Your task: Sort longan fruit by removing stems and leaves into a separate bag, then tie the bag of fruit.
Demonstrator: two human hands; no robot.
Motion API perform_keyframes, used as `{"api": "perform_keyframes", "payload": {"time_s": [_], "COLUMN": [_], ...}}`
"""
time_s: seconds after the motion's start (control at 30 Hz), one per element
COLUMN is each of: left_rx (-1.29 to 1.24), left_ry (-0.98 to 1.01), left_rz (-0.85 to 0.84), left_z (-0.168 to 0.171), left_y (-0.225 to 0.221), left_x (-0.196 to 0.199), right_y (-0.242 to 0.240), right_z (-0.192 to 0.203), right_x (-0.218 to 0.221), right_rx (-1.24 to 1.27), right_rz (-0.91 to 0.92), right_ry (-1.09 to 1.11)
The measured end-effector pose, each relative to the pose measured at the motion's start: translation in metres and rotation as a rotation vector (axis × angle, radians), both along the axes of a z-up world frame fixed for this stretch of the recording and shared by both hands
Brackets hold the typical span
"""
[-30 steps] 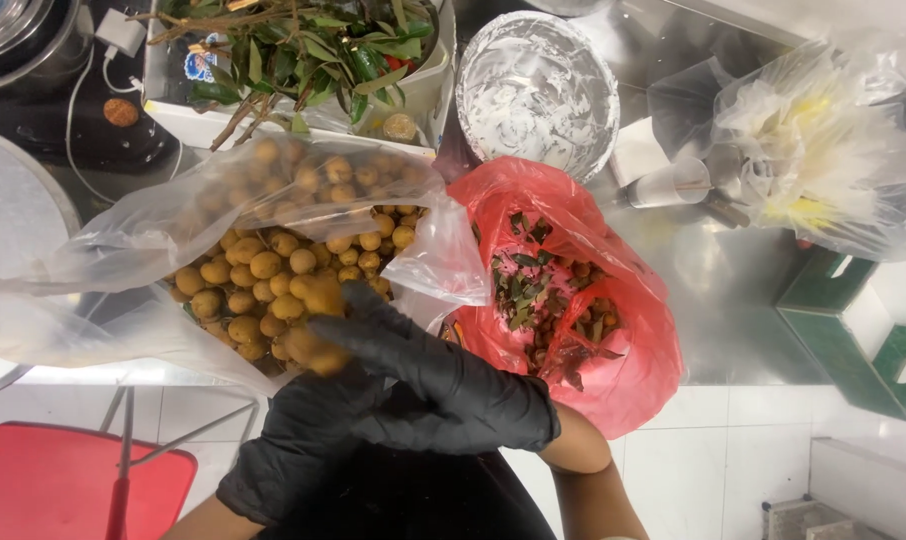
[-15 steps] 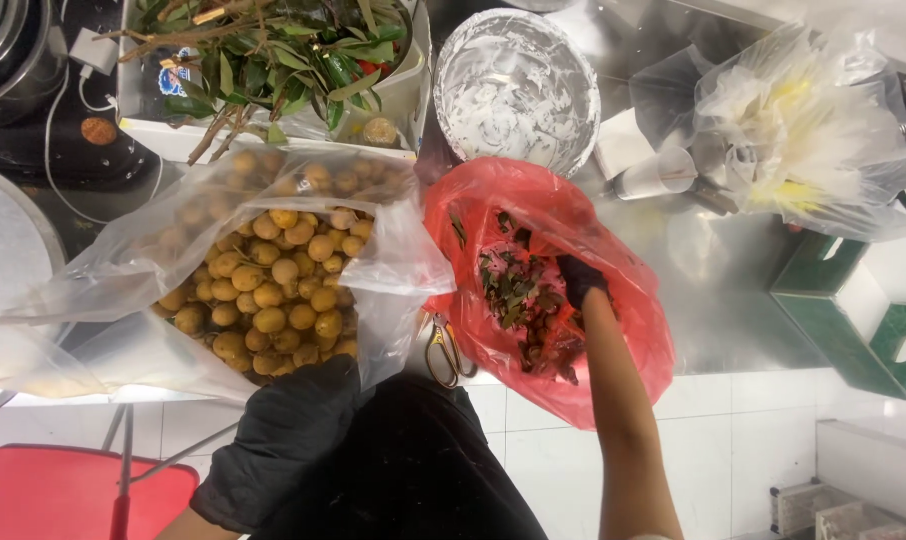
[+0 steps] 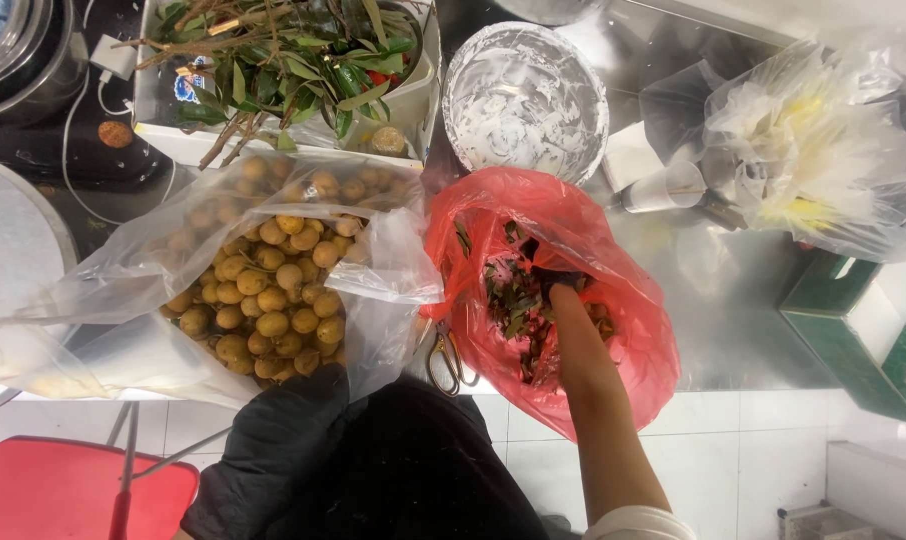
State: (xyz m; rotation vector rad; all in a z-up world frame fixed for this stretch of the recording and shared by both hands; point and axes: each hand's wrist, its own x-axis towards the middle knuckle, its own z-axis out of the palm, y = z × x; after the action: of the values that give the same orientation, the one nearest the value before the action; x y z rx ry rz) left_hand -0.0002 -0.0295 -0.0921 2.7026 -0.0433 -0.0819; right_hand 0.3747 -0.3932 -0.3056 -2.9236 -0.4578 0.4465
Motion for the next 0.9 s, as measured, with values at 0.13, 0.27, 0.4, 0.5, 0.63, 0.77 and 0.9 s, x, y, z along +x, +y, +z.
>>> {"api": "perform_keyframes", "payload": {"time_s": [0.13,0.27,0.4,0.5,0.63,0.77,0.9], "left_rx": [0.036,0.072,-0.146,-0.237,-0.125,-0.03,-0.325], "left_ry": [-0.005,-0.015,0.033,0.021,-0.157,0.244,-0.363], "left_rz": [-0.03,-0.071,0.042,0.107,0.104,0.151,-0.155], "left_z": [-0.032,-0.028,0.005,0.033,0.082,0.148,0.176], "left_y": [0.007,0.018,0.015,0.016,0.008,0.015,0.001], "left_x": [-0.012,-0.015,-0.033,-0.033,-0.008,-0.004,-0.007], "right_y": [-0.01,-0.007,-0.029,-0.044,0.012,0.007,0.019], "right_z": [-0.016,0.011,0.001,0.03,0.163,0.157,0.176], "right_x": [-0.003,-0.034,-0.056,-0.076,-0.114,-0.14,-0.157], "right_rx": [-0.106,-0.199,0.9,1.597,1.735,2.034,1.971], "right_rz": [-0.003,0.1,-0.177,-0.433,-1.132,-0.974,-1.034], "right_ry": [-0.17,0.063,0.02,0.509,0.941,1.137,1.022]}}
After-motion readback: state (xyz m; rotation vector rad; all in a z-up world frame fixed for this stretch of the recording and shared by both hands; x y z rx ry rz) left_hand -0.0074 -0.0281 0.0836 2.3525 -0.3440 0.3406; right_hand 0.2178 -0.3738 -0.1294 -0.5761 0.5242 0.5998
